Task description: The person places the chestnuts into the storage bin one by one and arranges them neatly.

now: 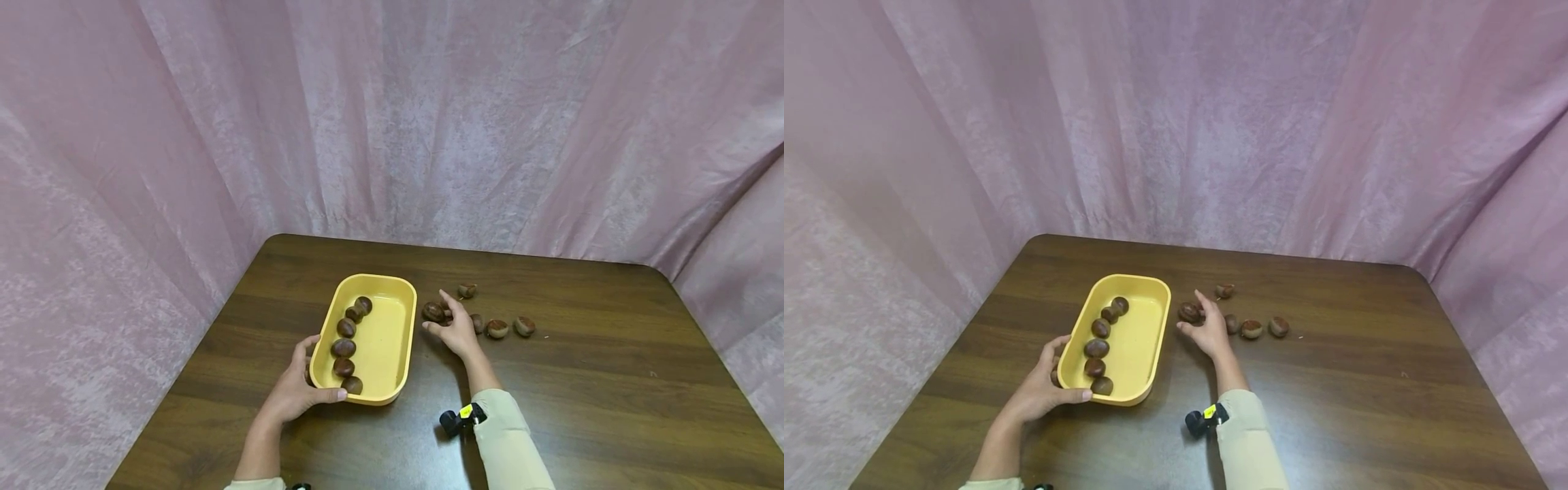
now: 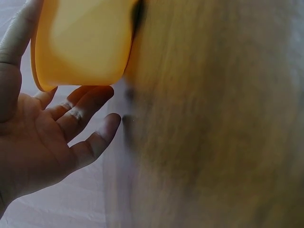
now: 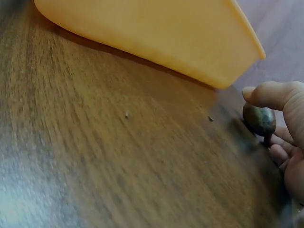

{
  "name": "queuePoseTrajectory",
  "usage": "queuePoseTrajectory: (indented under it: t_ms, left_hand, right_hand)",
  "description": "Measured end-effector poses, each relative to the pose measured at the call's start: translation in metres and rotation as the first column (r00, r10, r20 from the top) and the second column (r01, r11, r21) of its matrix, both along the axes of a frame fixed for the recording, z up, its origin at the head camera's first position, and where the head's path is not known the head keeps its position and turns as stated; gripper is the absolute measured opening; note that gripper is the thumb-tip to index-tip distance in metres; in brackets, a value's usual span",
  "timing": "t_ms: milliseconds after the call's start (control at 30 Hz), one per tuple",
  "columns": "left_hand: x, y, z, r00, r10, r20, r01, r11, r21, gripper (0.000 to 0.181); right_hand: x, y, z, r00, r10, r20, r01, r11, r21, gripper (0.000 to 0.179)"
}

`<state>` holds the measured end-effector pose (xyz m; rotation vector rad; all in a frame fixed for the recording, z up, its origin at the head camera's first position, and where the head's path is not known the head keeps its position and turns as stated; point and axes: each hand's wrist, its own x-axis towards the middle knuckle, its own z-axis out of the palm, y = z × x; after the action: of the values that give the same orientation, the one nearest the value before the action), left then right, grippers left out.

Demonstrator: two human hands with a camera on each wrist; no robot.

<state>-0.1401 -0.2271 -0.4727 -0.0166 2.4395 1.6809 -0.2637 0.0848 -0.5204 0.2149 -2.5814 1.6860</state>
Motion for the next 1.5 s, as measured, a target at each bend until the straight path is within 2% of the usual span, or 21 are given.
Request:
queuePoseTrajectory:
  t_ms: [267,433,567,767,900,1000,1300,1467,1500]
  left_hand:
    - [-0.001,-0.001,0.000,1.000,-0.001,0.002,0.001,1.000,-0.007,0.109]
    - [-0.002,-0.001,0.000,1.000,-0.002,-0.002,0.002,1.000,-0.010,0.109]
    - [-0.001,0.000,0.000,1.000,0.004,-0.002,-0.004,1.000,-0.011,0.108]
    - [-0.001,0.001,0.001,1.000,-0.004,-0.007,0.004,1.000,0.003,0.108]
    - [-0.002,0.001,0.001,1.000,-0.002,-0.005,0.002,1.000,0.020,0.108]
    - [-0.002,0.000,-0.001,1.000,0.002,-0.003,-0.002,1.000,0.002,0.109]
    - [-0.003,0.000,-0.004,1.000,0.005,-0.003,-0.005,1.000,0.007,0.109]
    - [-0.001,0.000,-0.002,1.000,0.004,0.001,-0.004,1.000,0.009,0.108]
    - [0.000,0.001,0.002,1.000,0.001,0.003,-0.001,1.000,0.017,0.108]
  right_hand:
    - [-0.004,-0.004,-0.004,0.989,-0.061,-0.137,0.077,0.990,0.115,0.056]
    - [-0.008,-0.005,-0.007,0.989,-0.085,-0.125,0.102,0.985,0.141,0.049]
    - [-0.005,-0.005,-0.007,0.989,-0.109,-0.105,0.124,0.981,0.147,0.047]
    - [0.009,-0.004,0.000,0.984,-0.174,-0.048,0.178,0.981,0.079,0.045]
    - [0.016,-0.004,0.003,0.982,-0.184,-0.049,0.186,0.981,0.049,0.045]
    - [0.020,-0.005,0.005,0.982,-0.187,-0.038,0.187,0.982,0.008,0.044]
    - [0.030,-0.011,0.026,0.988,-0.146,0.053,0.153,0.977,-0.150,0.043]
    - [0.031,-0.012,0.040,0.990,-0.105,0.097,0.123,0.969,-0.214,0.045]
    - [0.031,-0.012,0.044,0.990,-0.092,0.106,0.114,0.967,-0.229,0.046]
